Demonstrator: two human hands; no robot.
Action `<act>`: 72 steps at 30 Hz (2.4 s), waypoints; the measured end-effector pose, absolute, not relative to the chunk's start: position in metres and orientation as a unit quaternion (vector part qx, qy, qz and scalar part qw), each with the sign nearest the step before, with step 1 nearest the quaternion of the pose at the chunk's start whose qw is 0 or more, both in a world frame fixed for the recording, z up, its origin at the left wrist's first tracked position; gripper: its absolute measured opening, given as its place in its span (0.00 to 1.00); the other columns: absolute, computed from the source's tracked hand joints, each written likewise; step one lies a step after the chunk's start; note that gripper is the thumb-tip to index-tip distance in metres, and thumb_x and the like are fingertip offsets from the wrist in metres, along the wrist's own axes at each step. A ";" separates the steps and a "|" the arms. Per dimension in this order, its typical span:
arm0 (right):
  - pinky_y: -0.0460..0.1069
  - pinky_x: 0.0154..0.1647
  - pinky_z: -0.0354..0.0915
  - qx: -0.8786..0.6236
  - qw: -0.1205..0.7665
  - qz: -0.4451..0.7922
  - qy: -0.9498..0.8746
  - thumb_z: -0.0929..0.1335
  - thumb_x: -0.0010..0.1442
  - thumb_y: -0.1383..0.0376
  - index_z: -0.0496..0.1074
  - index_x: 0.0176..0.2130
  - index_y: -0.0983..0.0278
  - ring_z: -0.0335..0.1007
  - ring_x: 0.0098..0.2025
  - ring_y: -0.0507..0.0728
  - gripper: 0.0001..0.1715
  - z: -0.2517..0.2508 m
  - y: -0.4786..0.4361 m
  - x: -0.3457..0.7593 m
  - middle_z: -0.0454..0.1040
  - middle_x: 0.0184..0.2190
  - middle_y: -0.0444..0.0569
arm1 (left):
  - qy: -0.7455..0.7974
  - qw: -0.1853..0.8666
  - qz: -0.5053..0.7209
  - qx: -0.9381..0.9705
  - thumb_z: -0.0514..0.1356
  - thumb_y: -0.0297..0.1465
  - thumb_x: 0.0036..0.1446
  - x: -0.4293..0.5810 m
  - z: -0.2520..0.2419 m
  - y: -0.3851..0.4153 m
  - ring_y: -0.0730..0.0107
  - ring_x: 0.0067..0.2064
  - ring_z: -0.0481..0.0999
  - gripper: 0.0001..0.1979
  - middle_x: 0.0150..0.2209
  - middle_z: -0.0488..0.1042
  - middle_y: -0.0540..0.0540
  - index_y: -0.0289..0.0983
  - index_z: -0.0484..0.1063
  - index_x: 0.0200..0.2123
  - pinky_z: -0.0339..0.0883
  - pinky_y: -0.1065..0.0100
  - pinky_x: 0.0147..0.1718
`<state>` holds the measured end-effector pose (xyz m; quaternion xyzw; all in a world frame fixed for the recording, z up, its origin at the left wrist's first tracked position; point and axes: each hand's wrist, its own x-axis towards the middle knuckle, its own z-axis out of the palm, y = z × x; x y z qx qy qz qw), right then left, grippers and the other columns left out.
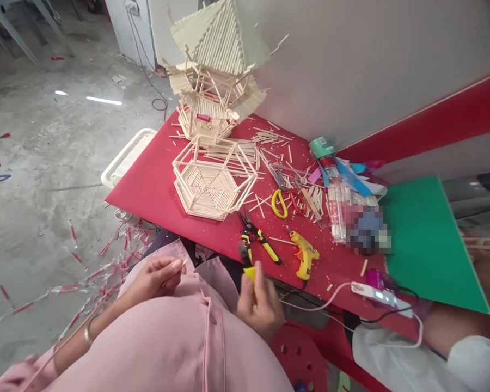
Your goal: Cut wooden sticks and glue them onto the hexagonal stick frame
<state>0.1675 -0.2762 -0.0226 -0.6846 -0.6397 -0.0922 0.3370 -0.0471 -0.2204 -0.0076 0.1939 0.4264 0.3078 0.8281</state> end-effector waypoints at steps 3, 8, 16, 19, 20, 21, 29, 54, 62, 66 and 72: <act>0.47 0.37 0.67 -0.624 0.344 0.010 -0.702 0.66 0.65 0.65 0.66 0.63 0.59 0.72 0.33 0.54 0.27 -0.023 -0.274 0.163 0.77 0.33 0.49 | 0.431 0.820 0.320 0.199 0.69 0.49 0.48 -0.042 -0.007 -0.216 0.83 0.15 0.45 0.22 0.12 0.51 0.60 0.34 0.71 0.28 0.38 0.76 0.14; 0.47 0.36 0.66 -0.572 0.339 0.074 -0.743 0.67 0.65 0.64 0.68 0.61 0.60 0.72 0.32 0.53 0.26 -0.033 -0.268 0.157 0.76 0.32 0.49 | 0.408 0.824 0.335 0.208 0.70 0.49 0.46 -0.033 -0.009 -0.206 0.85 0.14 0.45 0.25 0.12 0.54 0.58 0.35 0.65 0.22 0.37 0.75 0.14; 0.47 0.35 0.64 -0.565 0.344 0.047 -0.748 0.66 0.65 0.62 0.68 0.61 0.59 0.70 0.31 0.52 0.26 -0.041 -0.267 0.158 0.76 0.31 0.47 | 0.393 0.828 0.326 0.231 0.69 0.50 0.47 -0.035 -0.011 -0.206 0.84 0.15 0.46 0.25 0.13 0.52 0.58 0.35 0.66 0.23 0.37 0.75 0.14; 0.48 0.35 0.63 -0.571 0.322 0.023 -0.755 0.66 0.66 0.62 0.67 0.62 0.59 0.70 0.31 0.53 0.26 -0.036 -0.269 0.160 0.76 0.31 0.48 | 0.394 0.819 0.328 0.257 0.68 0.51 0.47 -0.035 -0.010 -0.207 0.84 0.16 0.46 0.25 0.14 0.52 0.58 0.34 0.69 0.24 0.37 0.75 0.16; 0.48 0.35 0.62 -0.575 0.313 0.010 -0.756 0.66 0.65 0.61 0.67 0.62 0.59 0.70 0.31 0.53 0.26 -0.034 -0.270 0.161 0.76 0.31 0.48 | 0.395 0.814 0.332 0.267 0.68 0.51 0.48 -0.035 -0.011 -0.208 0.84 0.17 0.46 0.25 0.14 0.52 0.58 0.34 0.69 0.23 0.38 0.74 0.16; 0.48 0.35 0.62 -0.579 0.304 -0.005 -0.756 0.67 0.65 0.61 0.67 0.62 0.59 0.70 0.31 0.53 0.27 -0.032 -0.271 0.162 0.76 0.31 0.48 | 0.397 0.809 0.335 0.275 0.67 0.51 0.48 -0.035 -0.012 -0.209 0.84 0.17 0.46 0.26 0.14 0.53 0.57 0.33 0.69 0.23 0.38 0.74 0.16; 0.48 0.35 0.60 -0.580 0.305 -0.032 -0.755 0.68 0.64 0.60 0.67 0.62 0.58 0.69 0.31 0.53 0.28 -0.030 -0.271 0.163 0.77 0.31 0.47 | 0.392 0.813 0.346 0.257 0.67 0.50 0.49 -0.034 -0.021 -0.213 0.83 0.17 0.46 0.24 0.13 0.52 0.58 0.33 0.72 0.25 0.39 0.74 0.17; 0.47 0.36 0.67 -0.570 0.340 0.099 -0.742 0.67 0.65 0.63 0.69 0.60 0.60 0.73 0.33 0.53 0.25 -0.034 -0.259 0.159 0.77 0.33 0.49 | 0.406 0.818 0.340 0.225 0.70 0.51 0.45 -0.031 -0.004 -0.200 0.84 0.16 0.46 0.26 0.14 0.53 0.58 0.33 0.70 0.28 0.37 0.75 0.15; 0.48 0.37 0.64 -0.582 0.329 0.015 -0.743 0.68 0.64 0.62 0.68 0.61 0.58 0.71 0.32 0.53 0.27 -0.033 -0.266 0.163 0.77 0.33 0.48 | 0.399 0.808 0.352 0.253 0.68 0.51 0.48 -0.031 -0.020 -0.207 0.83 0.17 0.46 0.25 0.14 0.52 0.57 0.33 0.69 0.23 0.39 0.74 0.17; 0.49 0.35 0.62 -0.581 0.322 -0.022 -0.747 0.68 0.63 0.62 0.66 0.63 0.58 0.70 0.31 0.54 0.29 -0.033 -0.264 0.163 0.76 0.32 0.47 | 0.406 0.811 0.342 0.246 0.67 0.49 0.50 -0.030 -0.015 -0.206 0.83 0.18 0.45 0.24 0.15 0.52 0.57 0.33 0.69 0.23 0.39 0.74 0.18; 0.48 0.32 0.62 -0.636 0.321 -0.094 -0.695 0.65 0.66 0.60 0.67 0.63 0.60 0.70 0.29 0.55 0.27 -0.022 -0.263 0.176 0.76 0.30 0.50 | 0.419 0.807 0.347 0.230 0.68 0.47 0.51 -0.041 -0.008 -0.212 0.81 0.19 0.47 0.22 0.15 0.51 0.57 0.33 0.72 0.25 0.40 0.74 0.20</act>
